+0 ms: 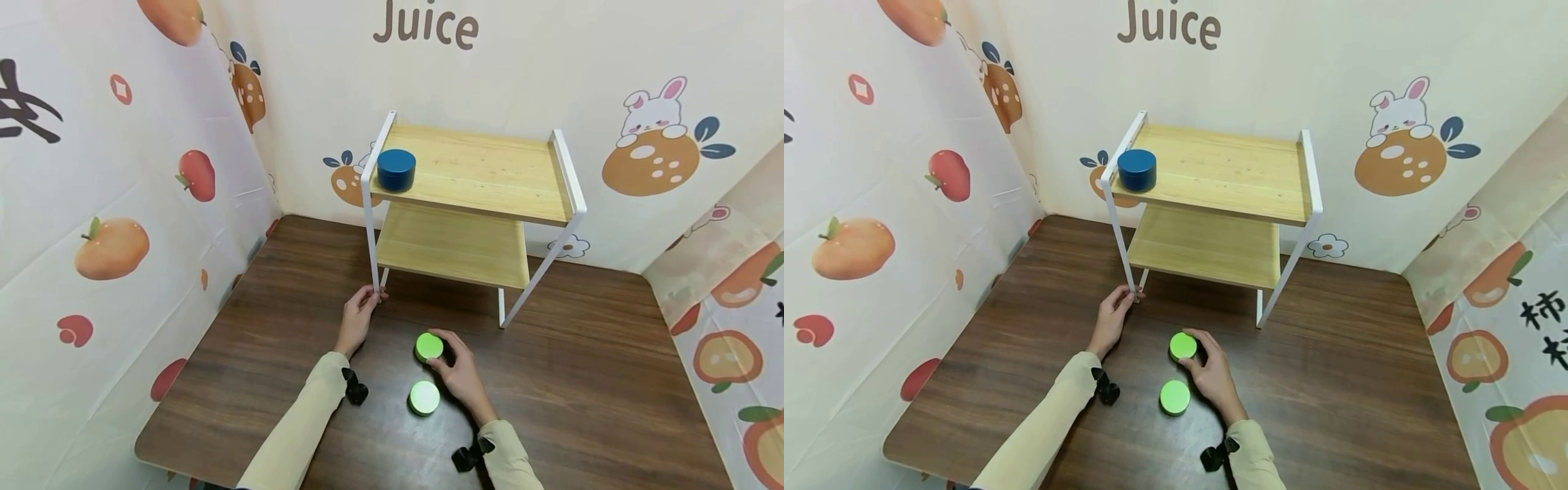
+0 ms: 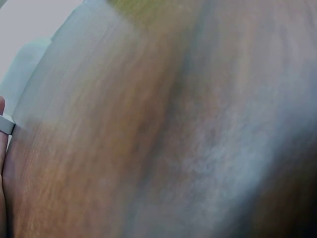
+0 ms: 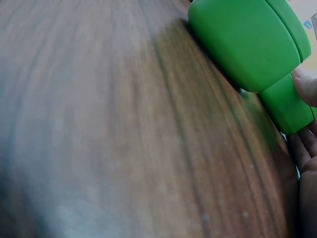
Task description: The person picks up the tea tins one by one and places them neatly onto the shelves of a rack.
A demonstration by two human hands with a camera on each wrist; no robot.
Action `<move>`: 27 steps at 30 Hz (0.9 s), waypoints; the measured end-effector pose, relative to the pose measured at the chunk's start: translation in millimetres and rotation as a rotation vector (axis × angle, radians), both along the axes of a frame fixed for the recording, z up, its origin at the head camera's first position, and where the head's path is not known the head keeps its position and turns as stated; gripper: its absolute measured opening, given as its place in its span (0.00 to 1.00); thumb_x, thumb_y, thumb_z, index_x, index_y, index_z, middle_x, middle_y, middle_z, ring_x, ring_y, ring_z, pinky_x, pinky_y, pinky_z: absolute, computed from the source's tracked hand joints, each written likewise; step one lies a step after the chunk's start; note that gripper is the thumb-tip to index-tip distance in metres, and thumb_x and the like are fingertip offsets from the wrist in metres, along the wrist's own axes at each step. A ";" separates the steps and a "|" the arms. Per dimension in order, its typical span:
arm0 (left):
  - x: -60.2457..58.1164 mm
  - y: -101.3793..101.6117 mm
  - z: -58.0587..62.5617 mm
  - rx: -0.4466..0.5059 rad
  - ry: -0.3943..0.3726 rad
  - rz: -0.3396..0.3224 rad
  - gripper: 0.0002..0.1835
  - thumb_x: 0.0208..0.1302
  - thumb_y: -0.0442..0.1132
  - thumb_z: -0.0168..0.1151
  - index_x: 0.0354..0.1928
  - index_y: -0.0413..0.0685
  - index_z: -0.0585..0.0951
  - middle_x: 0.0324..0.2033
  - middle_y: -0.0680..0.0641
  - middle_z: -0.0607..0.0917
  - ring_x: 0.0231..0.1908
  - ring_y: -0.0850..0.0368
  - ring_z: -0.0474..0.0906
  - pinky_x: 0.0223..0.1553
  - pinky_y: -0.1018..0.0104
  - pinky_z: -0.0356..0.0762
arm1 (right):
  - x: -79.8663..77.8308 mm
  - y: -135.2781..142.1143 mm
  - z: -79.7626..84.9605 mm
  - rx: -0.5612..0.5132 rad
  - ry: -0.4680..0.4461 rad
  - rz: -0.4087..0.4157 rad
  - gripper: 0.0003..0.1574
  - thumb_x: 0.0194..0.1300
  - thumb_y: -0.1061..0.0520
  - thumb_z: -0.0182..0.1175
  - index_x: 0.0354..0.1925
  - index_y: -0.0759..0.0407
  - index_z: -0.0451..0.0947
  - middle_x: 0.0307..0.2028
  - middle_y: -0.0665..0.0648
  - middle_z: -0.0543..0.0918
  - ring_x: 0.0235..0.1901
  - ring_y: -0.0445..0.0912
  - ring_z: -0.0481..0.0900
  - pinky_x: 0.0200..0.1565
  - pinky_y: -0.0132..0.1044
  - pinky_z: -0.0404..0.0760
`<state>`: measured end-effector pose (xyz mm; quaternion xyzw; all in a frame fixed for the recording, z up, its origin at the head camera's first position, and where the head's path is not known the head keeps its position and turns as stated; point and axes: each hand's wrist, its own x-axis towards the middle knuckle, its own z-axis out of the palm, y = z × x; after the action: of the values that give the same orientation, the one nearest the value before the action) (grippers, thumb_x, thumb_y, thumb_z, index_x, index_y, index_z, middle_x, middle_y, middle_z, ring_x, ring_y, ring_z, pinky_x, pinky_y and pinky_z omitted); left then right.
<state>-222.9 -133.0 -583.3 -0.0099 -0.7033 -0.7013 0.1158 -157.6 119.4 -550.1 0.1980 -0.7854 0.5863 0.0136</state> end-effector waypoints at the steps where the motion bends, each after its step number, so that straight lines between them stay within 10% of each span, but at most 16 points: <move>1: 0.4 0.1 0.0 0.003 0.001 0.000 0.15 0.82 0.36 0.54 0.59 0.33 0.81 0.51 0.30 0.87 0.56 0.37 0.84 0.63 0.48 0.81 | 0.2 0.1 0.0 0.000 -0.002 0.002 0.33 0.59 0.73 0.72 0.63 0.73 0.78 0.60 0.73 0.82 0.64 0.57 0.79 0.66 0.22 0.67; 16: 6.4 -1.0 -4.0 -0.006 0.004 -0.004 0.16 0.82 0.37 0.55 0.58 0.31 0.81 0.51 0.30 0.87 0.56 0.36 0.85 0.61 0.51 0.82 | -6.1 4.8 -39.0 0.015 -0.010 -0.014 0.36 0.58 0.68 0.75 0.65 0.61 0.80 0.61 0.65 0.84 0.64 0.54 0.79 0.64 0.21 0.67; 27: 0.5 0.2 0.3 0.016 0.008 -0.011 0.16 0.82 0.34 0.53 0.60 0.29 0.79 0.53 0.26 0.85 0.58 0.31 0.82 0.66 0.38 0.76 | -4.4 -1.4 -13.8 -0.010 0.020 -0.019 0.34 0.56 0.76 0.72 0.62 0.74 0.78 0.58 0.72 0.83 0.62 0.64 0.78 0.65 0.18 0.65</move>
<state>-222.4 -132.9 -583.0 -0.0156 -0.6971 -0.7075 0.1151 -162.0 118.0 -563.9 0.1962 -0.7843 0.5879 0.0280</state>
